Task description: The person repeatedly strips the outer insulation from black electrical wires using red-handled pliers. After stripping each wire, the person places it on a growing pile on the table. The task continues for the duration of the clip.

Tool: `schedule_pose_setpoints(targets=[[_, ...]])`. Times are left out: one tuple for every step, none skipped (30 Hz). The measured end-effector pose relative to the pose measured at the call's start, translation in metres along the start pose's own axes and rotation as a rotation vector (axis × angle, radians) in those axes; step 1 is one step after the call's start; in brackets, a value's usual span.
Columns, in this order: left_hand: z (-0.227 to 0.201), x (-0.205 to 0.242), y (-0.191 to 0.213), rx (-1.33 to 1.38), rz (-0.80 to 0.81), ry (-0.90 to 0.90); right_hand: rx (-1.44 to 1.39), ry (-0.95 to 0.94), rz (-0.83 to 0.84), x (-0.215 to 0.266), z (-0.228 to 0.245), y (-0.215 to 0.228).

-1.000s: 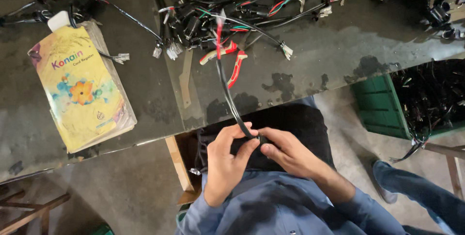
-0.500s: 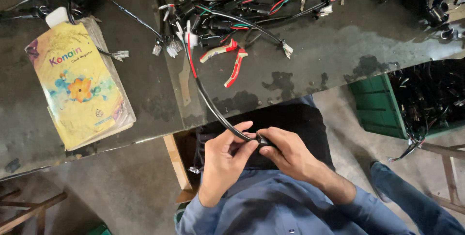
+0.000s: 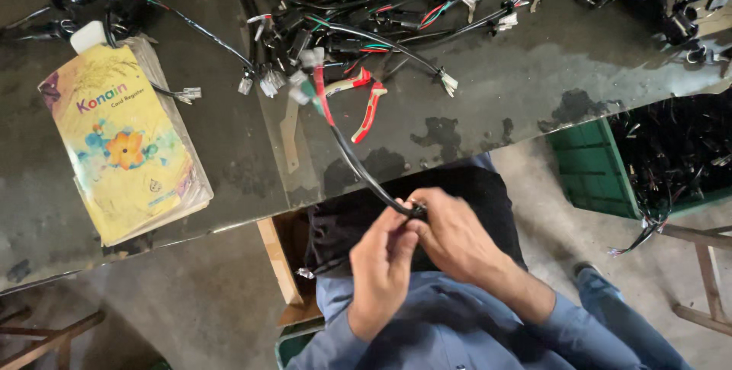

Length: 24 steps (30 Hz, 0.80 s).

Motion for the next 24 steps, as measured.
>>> schedule_pose_setpoints(targets=[[-0.004,-0.003,0.002,0.111,0.025,0.003,-0.011,0.038,-0.016,-0.002,0.000,0.000],[-0.008,-0.004,0.001,0.046,0.082,-0.016,-0.022,0.074,-0.029,-0.002,-0.001,0.001],[-0.010,-0.010,0.005,-0.020,0.140,-0.035,-0.034,0.109,-0.043,-0.003,-0.003,0.003],[-0.009,-0.013,0.011,-0.085,0.198,-0.046,-0.080,0.113,-0.016,0.000,-0.005,0.002],[-0.006,-0.014,0.013,-0.094,0.291,-0.036,-0.126,0.117,0.010,0.003,-0.005,0.000],[-0.003,-0.020,0.015,-0.103,0.380,-0.041,-0.166,0.132,0.033,0.002,-0.007,0.000],[-0.001,-0.023,0.012,-0.112,0.470,-0.045,-0.135,0.115,0.016,0.001,-0.007,0.001],[0.003,-0.025,0.011,-0.131,0.383,0.002,-0.107,0.096,-0.001,0.001,-0.006,-0.001],[0.005,-0.025,0.008,-0.148,0.297,0.049,-0.079,0.077,-0.018,0.001,-0.004,-0.002],[0.007,-0.025,0.006,-0.169,0.218,0.093,-0.037,0.069,-0.031,0.000,-0.002,-0.004],[0.008,-0.024,0.005,-0.126,0.203,0.099,0.005,0.060,-0.043,-0.001,-0.001,-0.005],[0.008,-0.024,0.007,-0.081,0.187,0.105,0.049,0.051,-0.053,-0.002,0.000,-0.004],[0.008,-0.024,0.011,-0.035,0.171,0.111,-0.015,0.064,-0.039,-0.004,0.001,-0.002],[0.010,-0.021,0.014,-0.017,0.258,0.140,-0.084,0.072,-0.014,-0.002,0.000,0.001],[0.014,-0.019,0.018,0.002,0.345,0.168,-0.153,0.080,0.012,-0.001,-0.001,0.004],[0.019,-0.018,0.023,0.016,0.435,0.194,-0.292,0.035,0.110,0.000,-0.004,0.005],[0.024,-0.017,0.026,0.123,0.428,0.181,-0.429,-0.010,0.209,0.002,-0.007,0.007],[0.030,-0.017,0.027,0.229,0.419,0.165,-0.567,-0.052,0.309,0.004,-0.009,0.007],[0.035,-0.015,0.025,0.334,0.409,0.148,-0.601,-0.107,0.361,0.005,-0.011,0.006],[0.042,-0.014,0.019,0.467,0.402,0.150,-0.631,-0.164,0.410,0.008,-0.013,0.004],[0.046,-0.012,0.012,0.601,0.394,0.151,-0.662,-0.221,0.458,0.011,-0.015,0.000],[0.048,-0.007,0.006,0.736,0.384,0.153,-0.659,-0.206,0.440,0.014,-0.015,-0.001],[0.047,-0.003,0.002,0.745,0.400,0.207,-0.657,-0.191,0.422,0.018,-0.014,-0.004],[0.042,-0.006,-0.001,0.753,0.418,0.251,-0.647,-0.168,0.401,0.018,-0.015,-0.003]])
Point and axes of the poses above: each hand's wrist, its own x-axis away from the middle knuckle, its own y-axis out of the back of the hand, z = x × y, the point moved 2 cm from there along -x, towards the middle knuckle, and after that the axes turned 3 degrees about y, right-handed, at the moved point
